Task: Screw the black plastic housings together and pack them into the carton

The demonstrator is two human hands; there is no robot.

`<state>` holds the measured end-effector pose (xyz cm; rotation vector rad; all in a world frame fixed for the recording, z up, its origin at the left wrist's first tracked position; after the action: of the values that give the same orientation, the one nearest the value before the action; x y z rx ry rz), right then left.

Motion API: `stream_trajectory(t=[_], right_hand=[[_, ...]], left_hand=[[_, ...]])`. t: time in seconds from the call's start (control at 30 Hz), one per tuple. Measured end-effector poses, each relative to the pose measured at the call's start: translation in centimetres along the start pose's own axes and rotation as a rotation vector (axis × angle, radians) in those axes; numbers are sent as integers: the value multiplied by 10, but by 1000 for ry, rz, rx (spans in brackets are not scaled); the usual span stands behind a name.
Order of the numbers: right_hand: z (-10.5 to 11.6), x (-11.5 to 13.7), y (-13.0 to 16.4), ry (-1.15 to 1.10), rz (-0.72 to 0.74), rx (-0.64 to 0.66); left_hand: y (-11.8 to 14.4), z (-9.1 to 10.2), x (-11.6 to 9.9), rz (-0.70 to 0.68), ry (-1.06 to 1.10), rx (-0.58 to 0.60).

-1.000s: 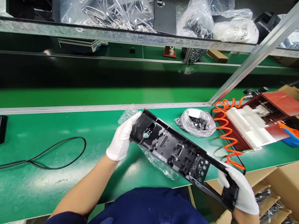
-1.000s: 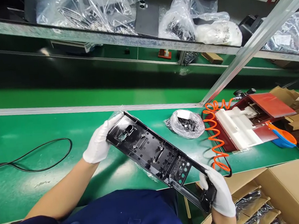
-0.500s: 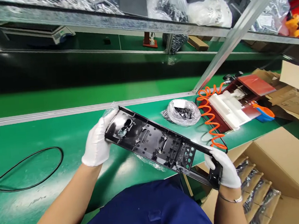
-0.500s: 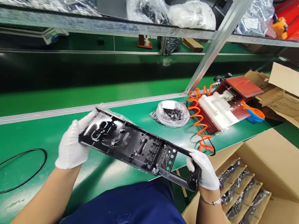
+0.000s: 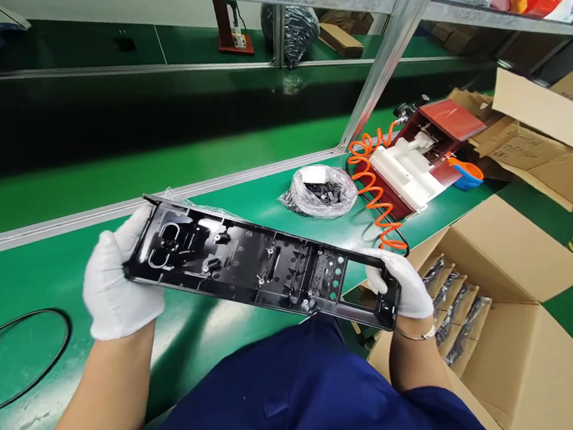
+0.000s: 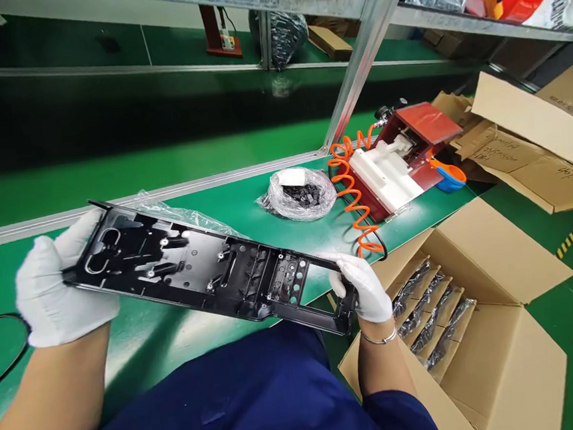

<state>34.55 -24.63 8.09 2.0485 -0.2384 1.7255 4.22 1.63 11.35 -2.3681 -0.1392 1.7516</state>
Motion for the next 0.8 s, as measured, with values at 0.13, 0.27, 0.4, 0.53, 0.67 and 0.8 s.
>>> stream_trajectory(t=[0.13, 0.27, 0.4, 0.53, 0.67, 0.8], right_hand=[[4, 0, -1, -18, 13, -21], [8, -4, -3, -58, -4, -23], [10, -8, -4, -85, -28, -27], [14, -14, -5, -114, -78, -60], [22, -21, -7, -145, -144, -125], [28, -23, -6, -169, -170, -203]], left_hand=[[0, 1, 2, 8, 45, -10], [0, 3, 10, 52, 51, -6], [0, 1, 16, 81, 80, 25], [3, 2, 18, 103, 88, 8], [9, -1, 15, 111, 53, 26], [15, -5, 9, 112, 19, 36]])
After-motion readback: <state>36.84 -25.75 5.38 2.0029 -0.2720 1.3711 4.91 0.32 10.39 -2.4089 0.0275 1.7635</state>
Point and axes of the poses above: each hand's wrist, its own y-axis away from the middle knuckle, its own z-axis out of the back of the hand, x = y × z, the point moved 10 cm from there along -y, towards the middle knuckle, and after that the axes turned 5 degrees about -z, right-handed, at the moved point
